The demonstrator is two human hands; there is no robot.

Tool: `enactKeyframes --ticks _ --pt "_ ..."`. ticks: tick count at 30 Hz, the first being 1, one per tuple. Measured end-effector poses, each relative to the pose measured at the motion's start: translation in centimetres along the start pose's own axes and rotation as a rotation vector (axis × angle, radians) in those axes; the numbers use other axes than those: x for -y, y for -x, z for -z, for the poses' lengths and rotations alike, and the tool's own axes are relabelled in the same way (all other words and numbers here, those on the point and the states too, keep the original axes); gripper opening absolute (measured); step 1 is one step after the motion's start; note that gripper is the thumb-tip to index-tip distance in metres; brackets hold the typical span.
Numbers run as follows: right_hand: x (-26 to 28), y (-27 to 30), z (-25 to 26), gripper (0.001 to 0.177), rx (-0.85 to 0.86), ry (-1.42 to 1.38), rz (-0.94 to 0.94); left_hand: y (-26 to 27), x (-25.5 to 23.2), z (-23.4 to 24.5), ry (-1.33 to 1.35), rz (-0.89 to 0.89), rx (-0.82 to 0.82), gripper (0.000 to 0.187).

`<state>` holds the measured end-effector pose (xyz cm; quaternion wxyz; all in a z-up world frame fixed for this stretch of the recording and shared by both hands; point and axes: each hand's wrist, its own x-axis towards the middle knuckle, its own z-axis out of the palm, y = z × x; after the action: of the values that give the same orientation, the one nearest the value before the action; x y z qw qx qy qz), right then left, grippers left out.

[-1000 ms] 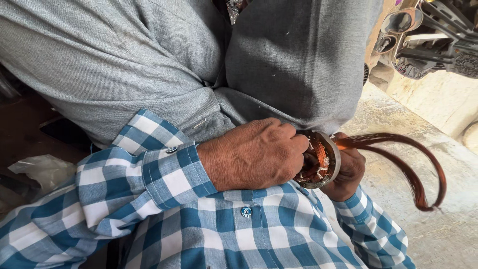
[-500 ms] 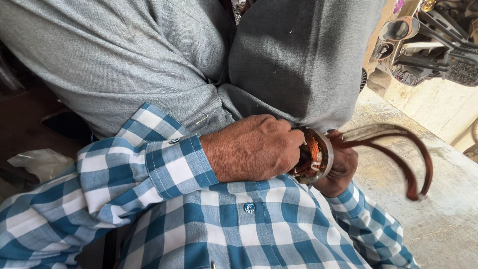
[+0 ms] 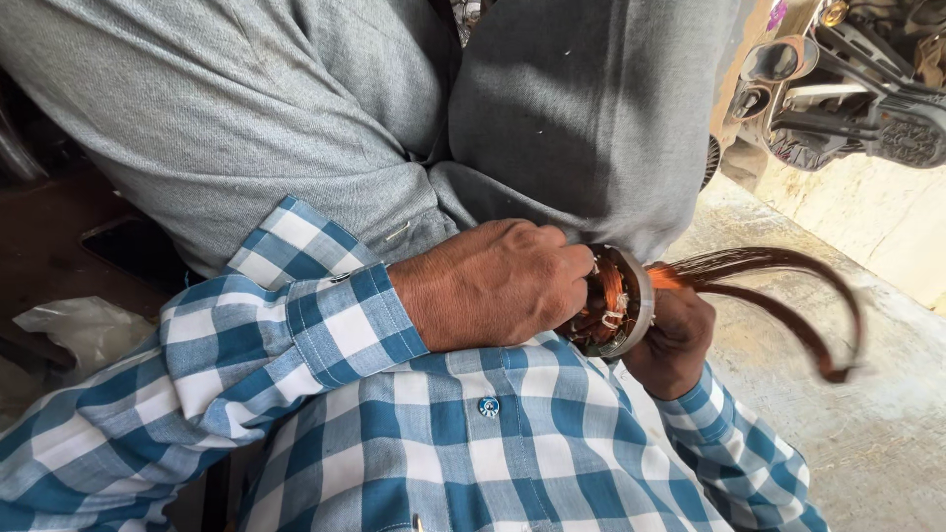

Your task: The person sits cross-legged on the floor and uses orange-handled scissors to cut a strip of yellow insulating tape. They then wrap the tape around the copper windings of a motor stator held in their hands.

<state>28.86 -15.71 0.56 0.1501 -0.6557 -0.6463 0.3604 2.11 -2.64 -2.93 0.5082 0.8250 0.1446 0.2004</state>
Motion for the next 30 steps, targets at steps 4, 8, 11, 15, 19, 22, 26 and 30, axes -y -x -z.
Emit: enactKeyframes --ticks 4,8,11,15,19,22,26,30 --pt "0.7 0.3 -0.1 0.033 -0.071 0.205 0.104 -0.1 0.1 0.0 -0.004 0.001 -0.010 0.023" --pt "1.3 -0.1 0.1 0.044 -0.052 0.174 0.128 -0.3 0.1 -0.1 0.025 0.003 -0.017 0.025" --pt "1.3 -0.4 -0.1 0.040 -0.035 -0.029 0.123 -0.3 0.0 -0.1 0.032 -0.011 -0.032 0.023" --pt "1.5 -0.8 -0.2 0.045 -0.042 -0.054 0.128 -0.5 -0.3 0.0 0.027 -0.005 -0.026 0.022" --pt "1.3 -1.2 0.0 0.047 -0.016 -0.055 0.188 -0.6 -0.6 0.2 0.022 0.000 -0.015 0.021" --pt "1.2 -1.1 -0.2 0.043 -0.047 -0.072 0.149 -0.6 -0.8 0.6 -0.008 -0.009 -0.004 0.020" --pt "1.3 -0.7 -0.6 0.038 -0.068 -0.075 0.016 -0.3 -0.8 1.6 -0.055 0.007 0.003 0.019" --pt "1.8 -0.6 -0.7 0.035 -0.135 -0.014 0.094 -0.3 -1.1 1.8 -0.057 0.011 0.009 0.018"
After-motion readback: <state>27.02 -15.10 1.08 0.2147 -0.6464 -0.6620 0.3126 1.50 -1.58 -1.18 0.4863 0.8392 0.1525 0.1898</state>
